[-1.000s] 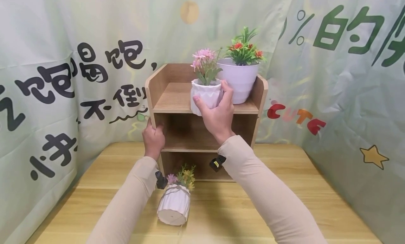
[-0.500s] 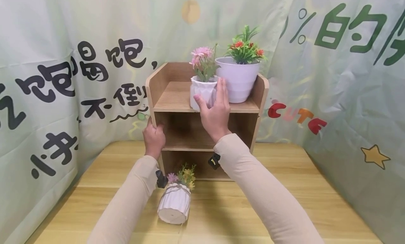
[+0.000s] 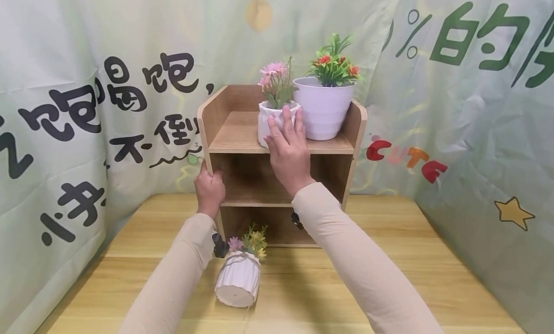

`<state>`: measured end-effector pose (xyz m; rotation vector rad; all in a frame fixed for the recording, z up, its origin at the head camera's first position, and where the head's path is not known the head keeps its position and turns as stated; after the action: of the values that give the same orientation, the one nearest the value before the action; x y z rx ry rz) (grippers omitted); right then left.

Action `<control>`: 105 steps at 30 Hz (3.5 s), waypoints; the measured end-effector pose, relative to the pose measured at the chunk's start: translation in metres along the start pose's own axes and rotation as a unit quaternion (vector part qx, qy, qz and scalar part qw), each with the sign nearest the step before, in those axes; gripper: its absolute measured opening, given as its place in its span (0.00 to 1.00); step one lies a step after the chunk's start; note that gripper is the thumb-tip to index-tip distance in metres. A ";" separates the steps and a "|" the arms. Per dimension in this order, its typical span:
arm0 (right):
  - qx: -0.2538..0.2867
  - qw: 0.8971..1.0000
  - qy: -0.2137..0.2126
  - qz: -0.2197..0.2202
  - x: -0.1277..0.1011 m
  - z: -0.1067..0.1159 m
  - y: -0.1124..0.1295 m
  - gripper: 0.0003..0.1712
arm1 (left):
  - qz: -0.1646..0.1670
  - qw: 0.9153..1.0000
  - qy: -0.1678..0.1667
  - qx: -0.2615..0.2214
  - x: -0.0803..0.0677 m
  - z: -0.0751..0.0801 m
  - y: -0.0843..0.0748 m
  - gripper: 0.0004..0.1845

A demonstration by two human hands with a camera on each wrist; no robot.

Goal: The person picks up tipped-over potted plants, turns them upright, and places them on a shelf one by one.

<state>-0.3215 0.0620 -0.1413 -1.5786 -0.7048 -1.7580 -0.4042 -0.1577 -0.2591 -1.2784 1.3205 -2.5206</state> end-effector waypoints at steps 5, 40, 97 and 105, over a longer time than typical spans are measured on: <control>-0.032 0.998 0.046 -0.005 0.001 -0.007 -0.001 0.21 | 0.000 1.000 0.000 -0.003 0.001 0.000 0.000 0.19; -0.122 0.945 0.287 -0.098 -0.011 -0.039 -0.013 0.34 | -0.001 1.000 -0.002 0.000 0.000 0.000 -0.001 0.20; 0.032 0.978 -0.121 -0.168 -0.073 0.097 -0.106 0.45 | -0.002 1.000 -0.004 0.004 -0.002 0.000 0.000 0.17; 0.022 0.959 -0.054 -0.277 -0.097 0.088 -0.133 0.40 | 0.025 0.998 0.050 -0.005 -0.010 -0.009 0.008 0.21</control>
<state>-0.3637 0.2251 -0.2211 -1.5502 -1.3340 -2.0285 -0.4067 -0.1531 -0.2743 -1.1206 1.3667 -2.5781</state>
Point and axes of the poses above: each hand's wrist, its own x-axis towards the middle knuckle, its own z-axis out of the back of the hand, y = z × x, the point moved 10 cm from there along x, towards the middle knuckle, and after that the axes turned 11 degrees about x, right-handed, at the moved point
